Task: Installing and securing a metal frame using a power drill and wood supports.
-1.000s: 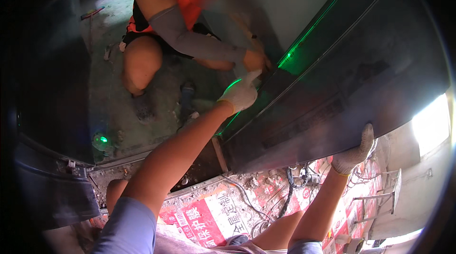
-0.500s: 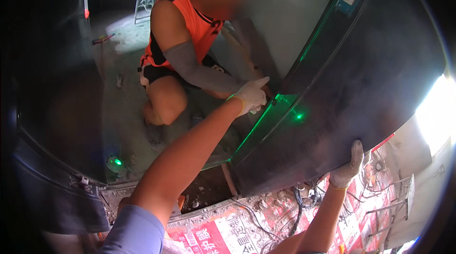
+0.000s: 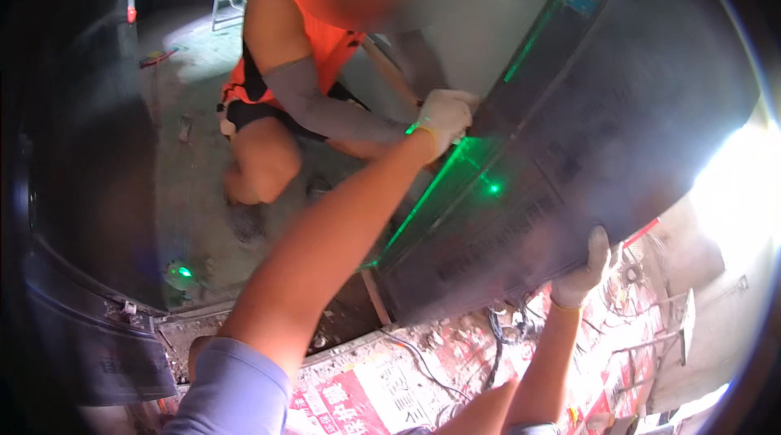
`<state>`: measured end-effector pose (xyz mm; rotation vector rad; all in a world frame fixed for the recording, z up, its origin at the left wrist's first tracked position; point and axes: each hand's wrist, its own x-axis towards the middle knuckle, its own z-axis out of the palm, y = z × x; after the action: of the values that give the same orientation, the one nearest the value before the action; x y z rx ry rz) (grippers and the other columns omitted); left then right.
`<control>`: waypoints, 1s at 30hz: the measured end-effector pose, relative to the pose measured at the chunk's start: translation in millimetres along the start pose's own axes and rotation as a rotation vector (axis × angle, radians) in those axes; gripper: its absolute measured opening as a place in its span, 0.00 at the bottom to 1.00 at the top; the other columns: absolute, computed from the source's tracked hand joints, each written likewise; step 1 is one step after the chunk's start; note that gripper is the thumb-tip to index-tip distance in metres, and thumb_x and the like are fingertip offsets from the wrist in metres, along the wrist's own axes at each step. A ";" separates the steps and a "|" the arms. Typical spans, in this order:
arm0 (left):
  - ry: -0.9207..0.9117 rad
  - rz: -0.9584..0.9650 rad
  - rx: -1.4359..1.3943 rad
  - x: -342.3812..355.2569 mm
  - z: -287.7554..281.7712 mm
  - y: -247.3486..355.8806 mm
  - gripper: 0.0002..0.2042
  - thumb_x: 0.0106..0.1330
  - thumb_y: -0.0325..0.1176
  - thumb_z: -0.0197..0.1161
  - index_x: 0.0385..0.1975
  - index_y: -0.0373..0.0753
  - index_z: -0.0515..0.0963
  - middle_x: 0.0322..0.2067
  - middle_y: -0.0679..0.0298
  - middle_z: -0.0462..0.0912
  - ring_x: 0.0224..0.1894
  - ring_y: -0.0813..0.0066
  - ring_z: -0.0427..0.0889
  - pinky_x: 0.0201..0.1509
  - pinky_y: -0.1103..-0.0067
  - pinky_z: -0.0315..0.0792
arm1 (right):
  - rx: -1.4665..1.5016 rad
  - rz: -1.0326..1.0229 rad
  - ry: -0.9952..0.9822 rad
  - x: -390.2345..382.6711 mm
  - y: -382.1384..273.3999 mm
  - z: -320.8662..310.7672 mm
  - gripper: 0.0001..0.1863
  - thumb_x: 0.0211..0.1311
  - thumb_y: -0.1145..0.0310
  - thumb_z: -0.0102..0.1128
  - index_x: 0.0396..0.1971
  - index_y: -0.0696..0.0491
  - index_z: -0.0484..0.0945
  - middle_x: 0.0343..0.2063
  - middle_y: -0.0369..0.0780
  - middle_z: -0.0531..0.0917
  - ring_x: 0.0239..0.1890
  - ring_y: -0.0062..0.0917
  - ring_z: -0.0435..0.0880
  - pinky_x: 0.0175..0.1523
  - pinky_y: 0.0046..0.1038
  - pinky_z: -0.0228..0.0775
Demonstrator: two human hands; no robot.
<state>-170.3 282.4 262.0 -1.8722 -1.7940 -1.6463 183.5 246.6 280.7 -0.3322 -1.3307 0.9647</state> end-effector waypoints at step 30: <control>-1.030 -0.213 0.011 -524.8 36.3 207.4 0.18 0.65 0.49 0.64 0.46 0.44 0.86 0.41 0.52 0.89 0.43 0.52 0.88 0.48 0.58 0.80 | 0.020 0.095 -0.101 -15.0 -35.7 27.8 0.24 0.72 0.62 0.60 0.60 0.61 0.76 0.48 0.42 0.85 0.46 0.27 0.86 0.51 0.30 0.80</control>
<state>141.3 -112.5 3.5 -2.8927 -2.3241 -0.6506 173.2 205.8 303.1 -0.3376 -1.4067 1.0853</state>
